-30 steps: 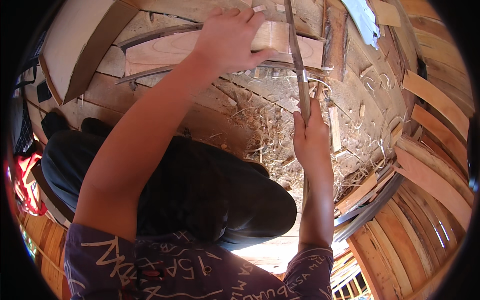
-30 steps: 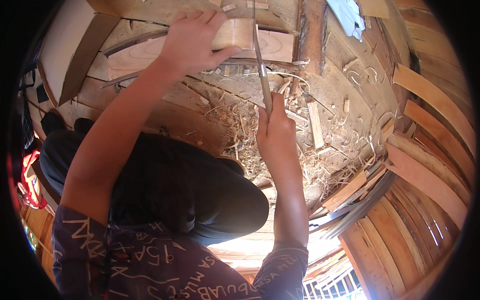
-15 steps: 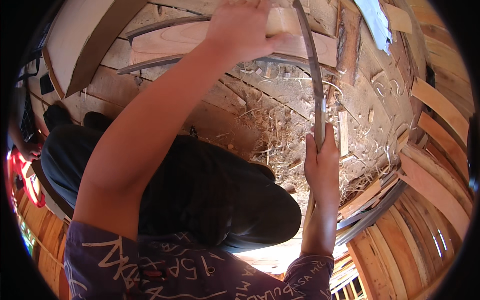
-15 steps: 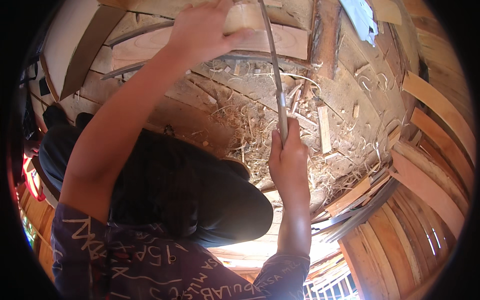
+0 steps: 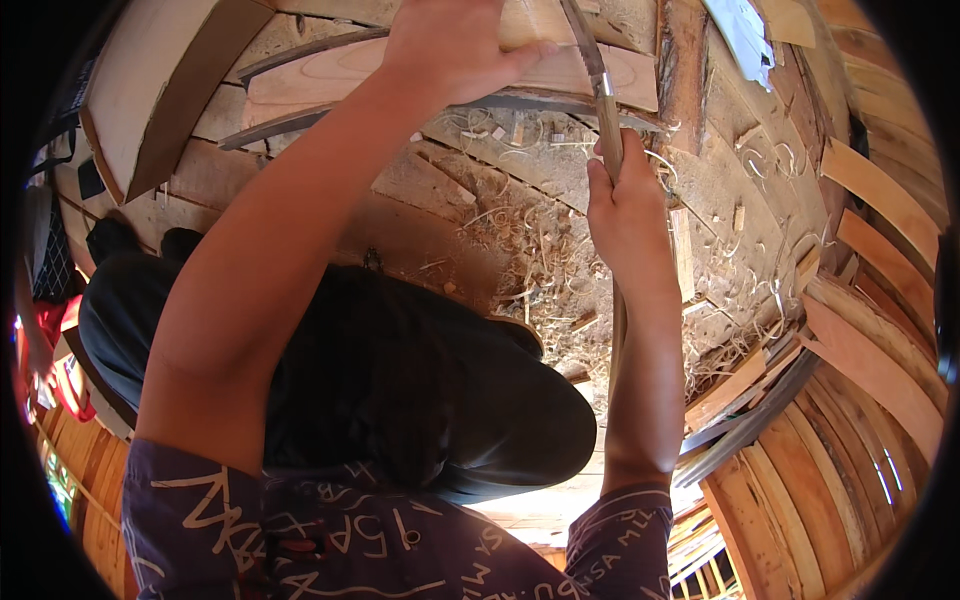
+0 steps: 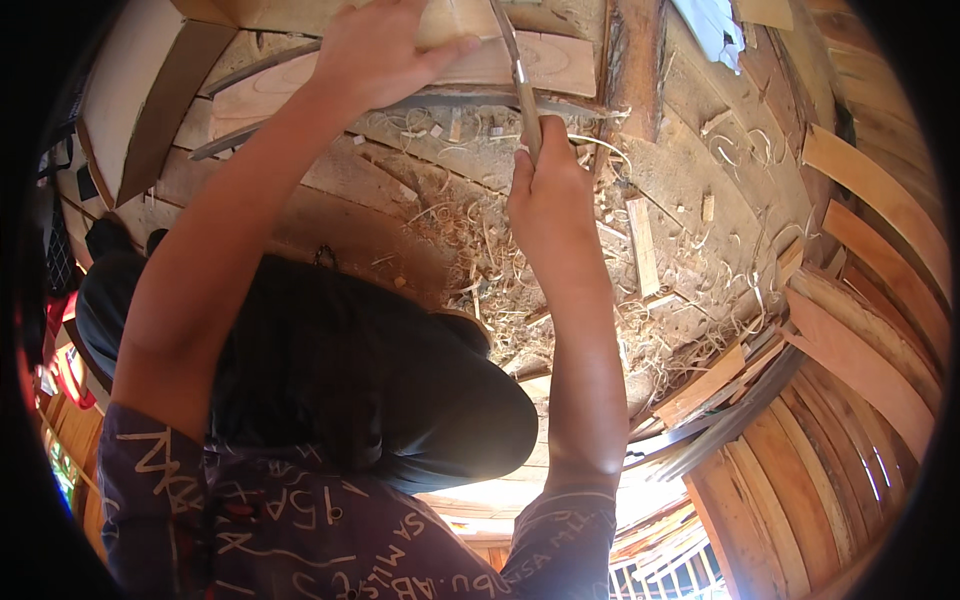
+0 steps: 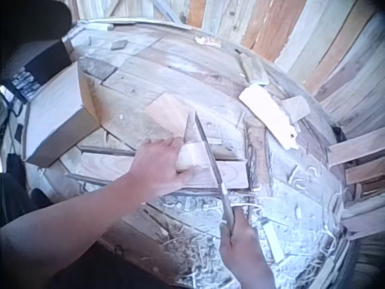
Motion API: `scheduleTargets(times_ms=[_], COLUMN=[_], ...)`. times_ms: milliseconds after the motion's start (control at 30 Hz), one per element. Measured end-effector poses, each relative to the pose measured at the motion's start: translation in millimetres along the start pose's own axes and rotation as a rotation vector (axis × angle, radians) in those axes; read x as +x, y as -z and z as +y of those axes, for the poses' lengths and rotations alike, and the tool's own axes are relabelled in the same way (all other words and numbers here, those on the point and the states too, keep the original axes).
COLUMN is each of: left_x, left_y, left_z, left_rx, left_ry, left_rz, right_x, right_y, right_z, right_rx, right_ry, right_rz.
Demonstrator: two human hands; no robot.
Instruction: The person saws a small rectangular block of wood with a handsaw while holding it against a larger wooden support.
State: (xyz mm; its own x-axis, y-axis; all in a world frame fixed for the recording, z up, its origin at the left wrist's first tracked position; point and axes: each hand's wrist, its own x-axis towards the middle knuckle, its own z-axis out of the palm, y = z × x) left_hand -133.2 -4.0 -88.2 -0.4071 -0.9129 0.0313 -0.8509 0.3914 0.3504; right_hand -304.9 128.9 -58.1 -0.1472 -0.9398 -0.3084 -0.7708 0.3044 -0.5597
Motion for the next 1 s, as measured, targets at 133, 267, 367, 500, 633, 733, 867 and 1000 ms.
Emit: scheduleTargets(times_ms=[133,267,367,500,633,733,867,1000], left_x=[6.3,-2.2,3.7,1.4,-2.2,4.8,-2.4,0.2], left_y=[6.0,-2.8,-3.6,5.5,-11.1,1.8,-0.2,3.5], left_z=[-9.0,1.3,-3.3,-3.3,-1.3,8.3,-4.6,4.8], left_rx=[0.011,0.019,-0.001,0.005,-0.02,-0.082,-0.044,-0.014], left_ry=[0.06,-0.029,0.012,0.021,0.069,0.117,0.036,0.008], left_rz=[-0.074,0.012,-0.064,-0.081,0.058,-0.113,-0.013,-0.068], right_x=[-53.3,-35.7,-18.4,-67.2,-32.7,-8.1,-57.0,-42.6], right_y=[24.3,16.0,15.3,40.3,24.7,6.5,45.1,30.5], right_z=[-2.1,-0.5,-7.3,7.0,-8.2,7.9,0.4,-4.5], right_rx=[0.015,0.016,-0.003,0.008,0.025,-0.001,0.009,0.024], right_ry=[-0.01,-0.025,-0.013,-0.088,-0.049,0.075,-0.182,-0.11], right_rz=[-0.019,-0.047,-0.053,-0.119,-0.068,0.013,-0.153,-0.099])
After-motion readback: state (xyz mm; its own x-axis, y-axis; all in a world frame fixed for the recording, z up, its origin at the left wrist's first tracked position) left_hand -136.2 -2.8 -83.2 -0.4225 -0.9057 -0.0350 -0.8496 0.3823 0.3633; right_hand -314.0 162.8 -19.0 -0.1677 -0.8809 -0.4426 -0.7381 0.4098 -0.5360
